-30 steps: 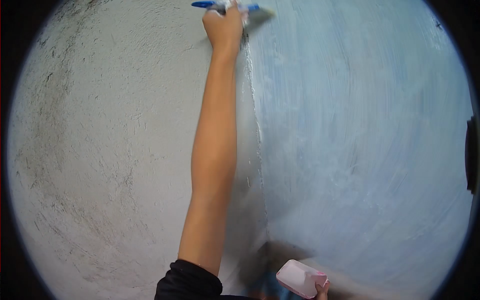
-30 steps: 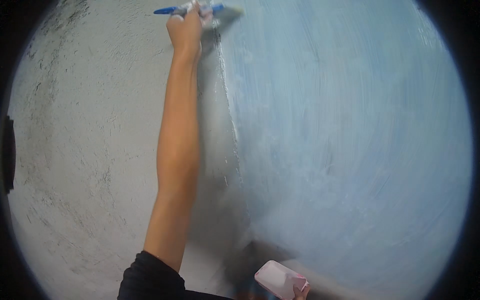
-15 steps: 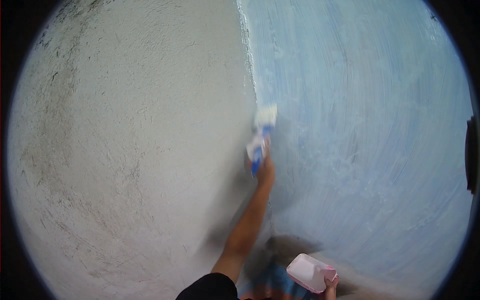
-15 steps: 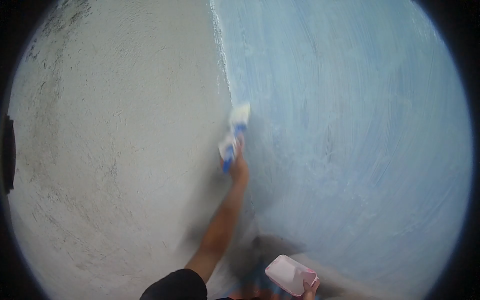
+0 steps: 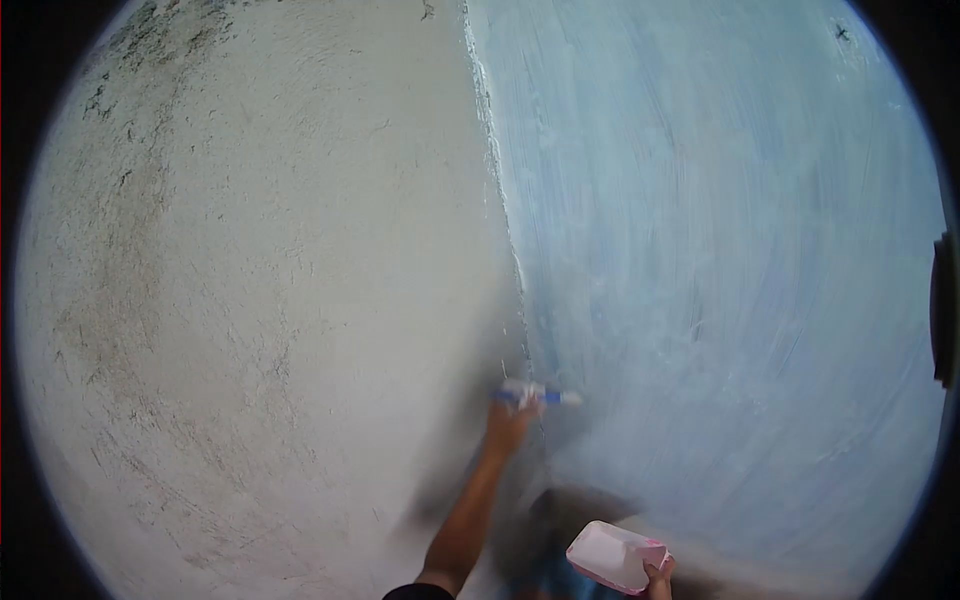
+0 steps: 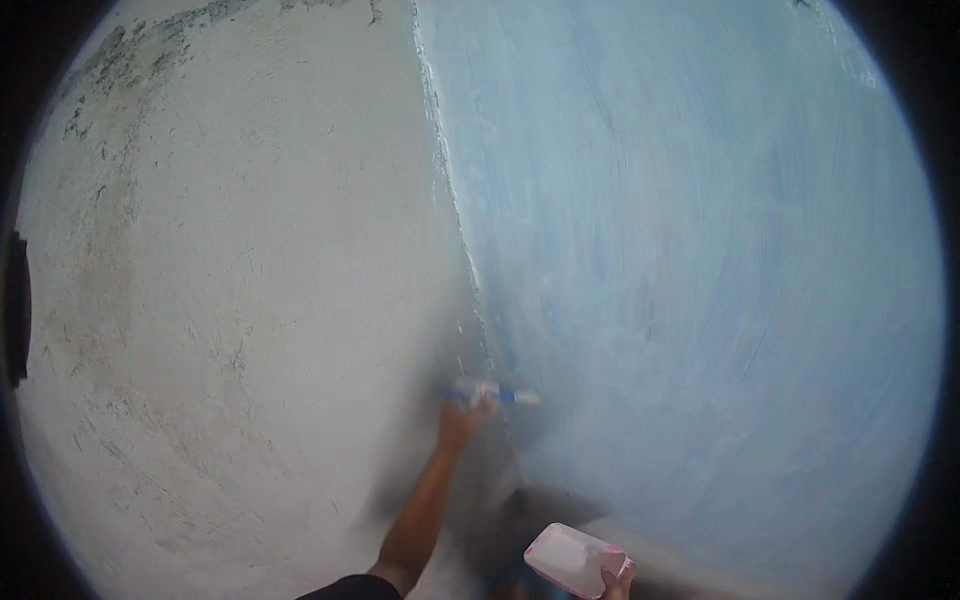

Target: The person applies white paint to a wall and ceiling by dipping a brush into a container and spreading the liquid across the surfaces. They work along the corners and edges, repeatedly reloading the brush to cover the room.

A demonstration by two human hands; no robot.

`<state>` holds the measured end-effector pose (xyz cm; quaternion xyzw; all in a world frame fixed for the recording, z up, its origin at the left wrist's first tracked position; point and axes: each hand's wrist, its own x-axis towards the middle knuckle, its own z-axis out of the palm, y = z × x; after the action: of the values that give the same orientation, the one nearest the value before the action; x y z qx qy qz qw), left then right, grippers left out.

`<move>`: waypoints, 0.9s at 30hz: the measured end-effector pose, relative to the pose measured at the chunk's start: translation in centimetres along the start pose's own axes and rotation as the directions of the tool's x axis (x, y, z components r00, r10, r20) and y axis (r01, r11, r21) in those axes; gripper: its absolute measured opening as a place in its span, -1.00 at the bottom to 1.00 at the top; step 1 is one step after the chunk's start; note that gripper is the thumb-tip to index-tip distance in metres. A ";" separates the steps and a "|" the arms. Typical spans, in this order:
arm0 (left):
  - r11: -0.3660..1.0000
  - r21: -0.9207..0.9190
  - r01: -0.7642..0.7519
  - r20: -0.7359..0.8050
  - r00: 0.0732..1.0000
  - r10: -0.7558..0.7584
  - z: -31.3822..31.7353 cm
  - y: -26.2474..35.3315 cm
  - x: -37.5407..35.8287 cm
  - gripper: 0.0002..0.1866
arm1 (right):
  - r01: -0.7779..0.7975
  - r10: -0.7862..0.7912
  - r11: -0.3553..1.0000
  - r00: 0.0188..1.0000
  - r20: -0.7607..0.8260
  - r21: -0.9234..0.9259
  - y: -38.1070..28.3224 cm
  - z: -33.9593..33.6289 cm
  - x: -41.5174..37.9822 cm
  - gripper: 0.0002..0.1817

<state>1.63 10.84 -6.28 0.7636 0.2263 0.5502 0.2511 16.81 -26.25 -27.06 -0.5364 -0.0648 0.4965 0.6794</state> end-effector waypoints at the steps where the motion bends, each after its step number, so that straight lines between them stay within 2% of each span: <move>1: 0.998 0.012 0.064 0.025 0.998 -0.064 -0.9 3.2 4.0 -0.89 | 0.006 -0.006 1.000 1.000 0.009 0.015 -0.1 0.2 0.0 -0.17; 2: 0.992 0.027 0.126 0.049 0.991 -0.127 -1.9 6.4 8.0 -0.87 | 0.009 -0.009 1.000 1.000 0.017 0.030 0.0 0.4 0.0 -0.17; 3: 0.913 -0.399 0.082 0.000 0.996 -0.089 -1.9 6.4 12.0 -0.82 | 0.014 -0.015 0.999 1.000 0.022 0.043 0.0 0.6 0.0 -0.17; 4: 0.922 -0.368 0.120 -0.032 0.989 -0.141 -2.7 9.6 15.9 -0.81 | 0.019 -0.020 0.998 1.000 0.024 0.052 -0.1 0.7 -0.1 -0.17; 5: 0.945 -0.286 0.162 -0.002 0.986 -0.169 -3.7 13.2 19.5 -0.80 | 0.020 -0.021 0.998 0.999 0.025 0.065 0.0 0.9 -0.1 -0.17; 6: 0.947 -0.303 0.103 -0.097 0.986 -0.139 -3.9 17.7 22.1 -0.79 | 0.020 -0.022 0.997 0.999 0.027 0.071 0.0 1.1 0.0 -0.17; 7: 0.945 -0.315 0.084 -0.068 0.992 -0.111 -4.7 20.6 25.5 -0.77 | 0.024 -0.026 0.997 0.999 0.029 0.076 0.0 1.3 0.1 -0.17; 8: 0.963 -0.270 -0.017 -0.143 0.989 -0.023 -5.3 24.1 27.9 -0.80 | 0.031 -0.033 0.996 0.999 0.029 0.081 -0.1 1.5 0.2 -0.17; 9: 0.943 -0.305 -0.133 -0.183 0.980 0.079 -6.0 25.0 32.2 -0.83 | 0.033 -0.036 0.995 0.999 0.028 0.093 0.0 1.6 0.2 -0.17; 10: 0.888 -0.384 -0.252 -0.188 0.963 0.192 -6.9 27.1 35.3 -0.84 | 0.037 -0.040 0.994 0.999 0.029 0.101 0.0 1.7 0.3 -0.17; 13: 0.708 -0.456 -0.539 -0.424 0.831 0.360 -7.9 33.1 42.1 -0.84 | 0.046 -0.050 0.991 0.998 0.025 0.123 0.1 1.8 0.3 -0.17; 15: 0.632 -0.444 -0.635 -0.457 0.767 0.450 -8.6 34.1 46.3 -0.84 | 0.059 -0.061 0.990 0.998 0.012 0.130 0.2 1.7 0.2 -0.17; 17: 0.560 -0.504 -0.657 -0.497 0.751 0.434 -8.8 33.1 50.8 -0.75 | 0.076 -0.077 0.987 0.997 -0.002 0.141 0.4 1.5 0.1 -0.17; 18: 0.523 -0.529 -0.668 -0.518 0.743 0.424 -8.8 32.5 51.7 -0.69 | 0.087 -0.086 0.985 0.996 -0.012 0.150 0.6 1.3 0.0 -0.17; 19: 0.519 -0.548 -0.656 -0.568 0.747 0.346 -7.7 32.2 50.9 -0.69 | 0.097 -0.096 0.983 0.995 -0.019 0.153 0.7 1.2 0.0 -0.17; 22: 0.424 -0.534 -0.732 -0.669 0.672 0.317 -3.4 29.3 45.6 -0.82 | 0.142 -0.136 0.976 0.990 -0.045 0.168 1.3 0.3 -0.1 -0.17; 24: 0.577 -0.535 -0.617 -0.552 0.773 0.313 -1.6 25.7 40.8 -0.65 | 0.167 -0.158 0.970 0.985 -0.062 0.176 1.7 -0.1 -0.3 -0.17; 26: 0.811 -0.394 -0.432 -0.508 0.838 0.200 0.8 21.5 33.5 -0.61 | 0.185 -0.174 0.967 0.982 -0.076 0.175 1.8 -0.3 -0.4 -0.17; 27: 0.790 -0.423 -0.444 -0.517 0.834 0.192 2.2 18.4 30.4 -0.59 | 0.196 -0.184 0.965 0.979 -0.083 0.172 2.1 -0.5 -0.6 -0.18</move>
<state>13.91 15.22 26.82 0.5447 -0.0175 0.7860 0.2919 15.59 -27.15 -28.69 -0.4805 -0.0481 0.4147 0.7712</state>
